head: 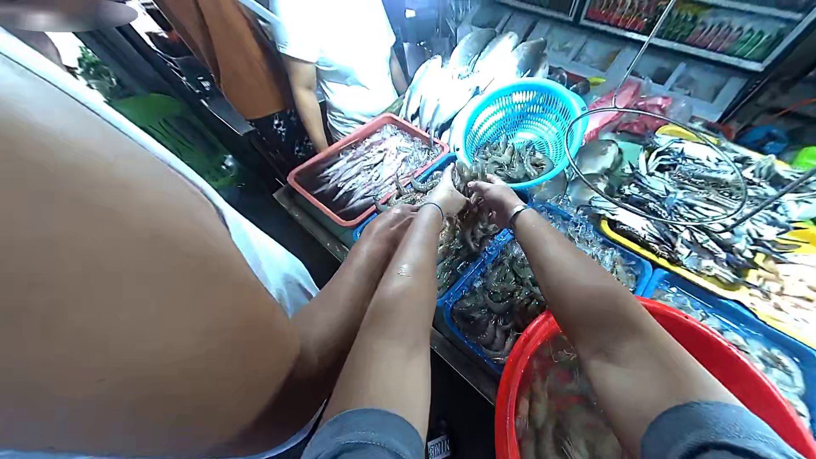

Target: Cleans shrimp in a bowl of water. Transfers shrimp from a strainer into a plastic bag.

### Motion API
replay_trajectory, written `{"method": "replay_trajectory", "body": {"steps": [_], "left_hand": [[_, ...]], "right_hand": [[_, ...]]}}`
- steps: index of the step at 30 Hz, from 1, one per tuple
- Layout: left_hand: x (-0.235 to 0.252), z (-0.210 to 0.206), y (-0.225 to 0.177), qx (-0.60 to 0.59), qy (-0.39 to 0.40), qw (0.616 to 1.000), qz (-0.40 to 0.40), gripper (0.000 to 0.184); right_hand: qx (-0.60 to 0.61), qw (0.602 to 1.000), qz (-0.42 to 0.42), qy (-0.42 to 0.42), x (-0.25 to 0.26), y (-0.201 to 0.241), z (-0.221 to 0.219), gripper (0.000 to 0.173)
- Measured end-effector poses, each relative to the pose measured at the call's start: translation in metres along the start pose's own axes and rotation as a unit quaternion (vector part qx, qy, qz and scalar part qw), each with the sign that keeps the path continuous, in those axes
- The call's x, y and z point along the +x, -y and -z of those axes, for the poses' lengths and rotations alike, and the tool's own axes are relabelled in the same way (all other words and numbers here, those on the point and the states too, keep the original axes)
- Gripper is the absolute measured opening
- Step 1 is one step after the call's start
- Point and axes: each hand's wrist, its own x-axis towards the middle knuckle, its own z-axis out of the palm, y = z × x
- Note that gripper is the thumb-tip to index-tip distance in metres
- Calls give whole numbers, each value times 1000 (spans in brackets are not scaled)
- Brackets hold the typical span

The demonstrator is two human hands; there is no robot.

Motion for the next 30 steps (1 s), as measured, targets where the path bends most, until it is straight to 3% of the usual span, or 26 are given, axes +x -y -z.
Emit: {"method": "replay_trajectory", "body": {"steps": [4,7,11,14,17,21,23,27,30], "left_hand": [[-4,-30,25,42,-68,996,50,104],[-11,-46,38,21,-112,993,24,95],[-21,-42,44,5,-146,989,-11,108],[-30,-36,41,65,-162,985,8,111],[-45,-32,24,124,-181,975,13,90],[-91,-39,-13,69,-202,969,-129,53],[-136,-55,-37,28,-156,961,-225,45],[-258,-102,-64,31,76,916,-392,32],[-306,-139,-41,182,266,866,-382,56]], "right_hand": [[-43,998,20,-32,-12,16,10,67],[-122,990,59,-48,-37,21,33,60],[-329,926,184,-27,-90,20,81,58],[-414,875,248,-11,-159,12,128,57],[-413,877,244,-15,-236,1,173,53],[-401,899,176,11,-317,-23,214,35],[-427,895,122,44,-345,-49,227,36],[-445,892,-16,76,-375,-104,240,51],[-460,886,-42,48,-381,-140,240,59]]}}
